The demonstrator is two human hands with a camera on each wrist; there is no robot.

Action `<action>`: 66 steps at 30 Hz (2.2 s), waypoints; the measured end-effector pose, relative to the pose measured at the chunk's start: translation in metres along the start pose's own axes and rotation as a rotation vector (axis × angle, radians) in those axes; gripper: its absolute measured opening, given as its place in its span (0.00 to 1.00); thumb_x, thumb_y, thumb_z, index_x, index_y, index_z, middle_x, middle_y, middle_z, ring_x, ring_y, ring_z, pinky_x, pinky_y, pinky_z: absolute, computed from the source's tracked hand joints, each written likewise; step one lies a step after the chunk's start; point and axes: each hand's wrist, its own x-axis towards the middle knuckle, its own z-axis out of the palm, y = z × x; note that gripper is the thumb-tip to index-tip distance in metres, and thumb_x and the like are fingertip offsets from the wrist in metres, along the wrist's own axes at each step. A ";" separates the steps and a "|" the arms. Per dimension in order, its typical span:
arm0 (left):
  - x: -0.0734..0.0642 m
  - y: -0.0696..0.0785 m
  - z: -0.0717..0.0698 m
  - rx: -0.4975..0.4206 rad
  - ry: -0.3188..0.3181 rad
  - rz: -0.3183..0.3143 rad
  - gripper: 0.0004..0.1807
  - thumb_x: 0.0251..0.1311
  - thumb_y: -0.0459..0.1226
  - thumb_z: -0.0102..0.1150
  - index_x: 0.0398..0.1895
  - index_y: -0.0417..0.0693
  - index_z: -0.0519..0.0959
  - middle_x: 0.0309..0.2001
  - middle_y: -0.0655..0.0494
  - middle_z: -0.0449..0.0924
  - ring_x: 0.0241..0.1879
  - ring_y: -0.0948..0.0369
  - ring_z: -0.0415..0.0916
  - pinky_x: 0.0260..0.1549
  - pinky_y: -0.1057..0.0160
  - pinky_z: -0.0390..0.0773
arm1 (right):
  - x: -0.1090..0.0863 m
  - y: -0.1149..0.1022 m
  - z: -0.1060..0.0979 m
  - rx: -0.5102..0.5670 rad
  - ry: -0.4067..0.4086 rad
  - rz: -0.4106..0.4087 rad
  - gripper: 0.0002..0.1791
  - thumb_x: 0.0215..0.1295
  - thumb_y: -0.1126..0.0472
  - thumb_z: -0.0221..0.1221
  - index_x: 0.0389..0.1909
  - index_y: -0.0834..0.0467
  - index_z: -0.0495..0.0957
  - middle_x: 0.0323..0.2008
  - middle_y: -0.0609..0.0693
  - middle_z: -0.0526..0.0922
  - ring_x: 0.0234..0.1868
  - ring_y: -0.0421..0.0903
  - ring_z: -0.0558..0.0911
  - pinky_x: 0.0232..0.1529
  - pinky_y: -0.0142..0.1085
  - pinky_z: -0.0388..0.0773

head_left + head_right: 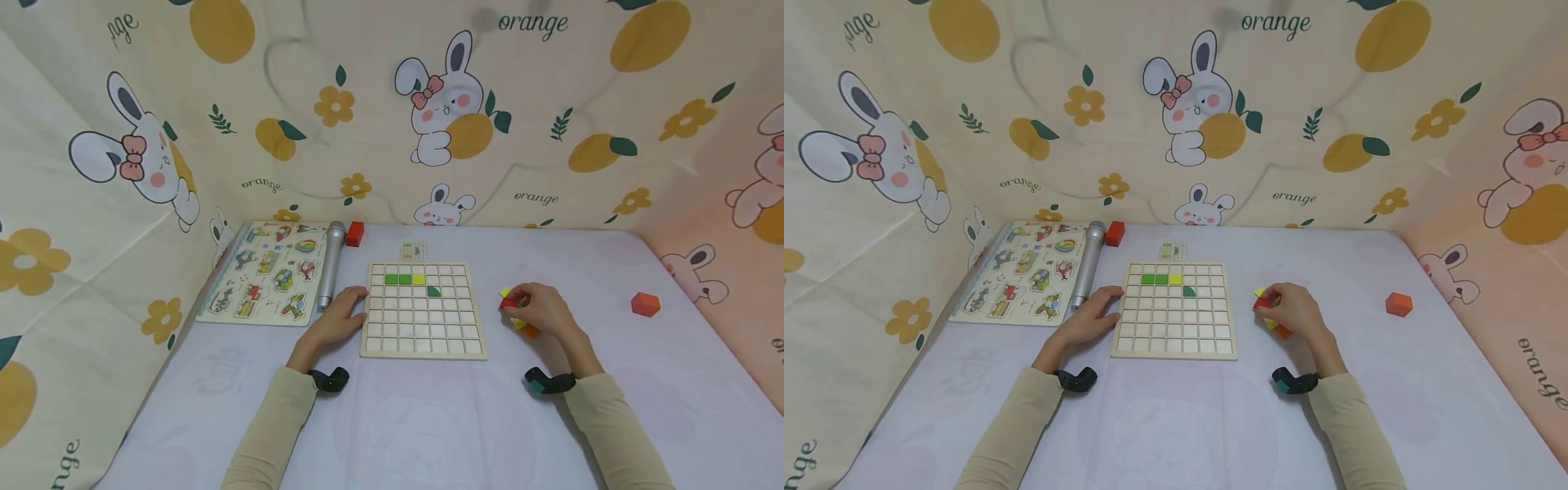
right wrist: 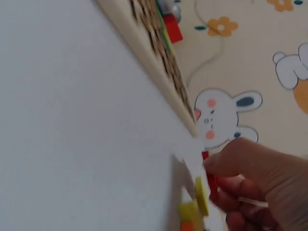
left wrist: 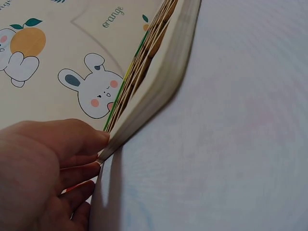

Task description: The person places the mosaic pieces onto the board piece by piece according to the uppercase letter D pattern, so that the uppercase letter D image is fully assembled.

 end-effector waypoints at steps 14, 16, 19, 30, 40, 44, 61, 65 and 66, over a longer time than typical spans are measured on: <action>0.001 -0.001 0.001 -0.004 -0.002 0.005 0.27 0.62 0.33 0.52 0.64 0.35 0.61 0.65 0.40 0.61 0.67 0.49 0.54 0.68 0.52 0.54 | 0.027 -0.057 0.041 0.163 -0.105 -0.348 0.13 0.50 0.60 0.68 0.39 0.56 0.81 0.34 0.48 0.77 0.36 0.46 0.72 0.35 0.35 0.73; 0.001 -0.001 0.002 -0.006 -0.003 0.004 0.27 0.62 0.34 0.52 0.64 0.35 0.61 0.65 0.40 0.61 0.67 0.49 0.54 0.68 0.52 0.54 | 0.031 -0.061 0.050 0.147 -0.100 -0.369 0.13 0.50 0.59 0.68 0.39 0.55 0.81 0.34 0.47 0.77 0.35 0.45 0.73 0.35 0.35 0.74; 0.001 0.000 0.002 -0.011 -0.004 0.003 0.27 0.62 0.34 0.52 0.64 0.34 0.61 0.65 0.40 0.60 0.67 0.49 0.54 0.68 0.52 0.54 | 0.037 -0.065 0.060 0.133 -0.099 -0.382 0.13 0.50 0.59 0.69 0.38 0.55 0.82 0.35 0.46 0.78 0.35 0.44 0.73 0.35 0.34 0.74; 0.001 0.000 0.002 -0.006 0.002 0.001 0.27 0.62 0.34 0.52 0.64 0.34 0.61 0.65 0.40 0.61 0.67 0.49 0.54 0.68 0.52 0.54 | 0.040 -0.072 0.069 0.127 -0.059 -0.427 0.13 0.52 0.60 0.68 0.39 0.57 0.84 0.37 0.48 0.80 0.34 0.43 0.74 0.34 0.34 0.74; 0.001 0.000 0.001 0.004 0.013 0.023 0.27 0.61 0.32 0.52 0.63 0.33 0.62 0.64 0.39 0.62 0.67 0.48 0.55 0.67 0.52 0.54 | 0.041 -0.072 0.071 0.155 -0.051 -0.414 0.12 0.50 0.58 0.69 0.37 0.57 0.84 0.33 0.47 0.80 0.31 0.43 0.72 0.30 0.32 0.70; 0.001 0.000 0.000 -0.002 0.009 0.013 0.27 0.61 0.33 0.52 0.63 0.33 0.62 0.64 0.39 0.62 0.67 0.48 0.55 0.68 0.53 0.54 | 0.039 -0.070 0.070 0.165 -0.078 -0.415 0.15 0.52 0.57 0.68 0.41 0.56 0.83 0.34 0.46 0.80 0.33 0.42 0.73 0.33 0.31 0.74; 0.001 -0.002 0.002 0.006 0.001 -0.012 0.27 0.62 0.33 0.52 0.63 0.34 0.62 0.65 0.40 0.60 0.68 0.49 0.54 0.68 0.52 0.53 | 0.016 -0.007 0.019 0.047 0.178 -0.298 0.10 0.56 0.61 0.65 0.39 0.58 0.82 0.32 0.50 0.78 0.33 0.46 0.74 0.33 0.36 0.73; 0.001 -0.003 0.002 0.009 -0.002 -0.009 0.27 0.62 0.34 0.52 0.64 0.34 0.62 0.65 0.40 0.60 0.68 0.49 0.54 0.68 0.52 0.53 | 0.004 0.012 0.004 0.025 0.200 -0.190 0.10 0.56 0.60 0.65 0.37 0.59 0.81 0.31 0.52 0.77 0.32 0.47 0.73 0.30 0.33 0.72; 0.001 -0.002 0.001 0.010 -0.003 -0.008 0.27 0.62 0.34 0.52 0.64 0.34 0.62 0.65 0.40 0.60 0.68 0.49 0.54 0.68 0.53 0.53 | 0.001 0.016 0.001 0.024 0.190 -0.154 0.10 0.56 0.59 0.65 0.37 0.59 0.80 0.31 0.53 0.76 0.32 0.48 0.72 0.29 0.33 0.72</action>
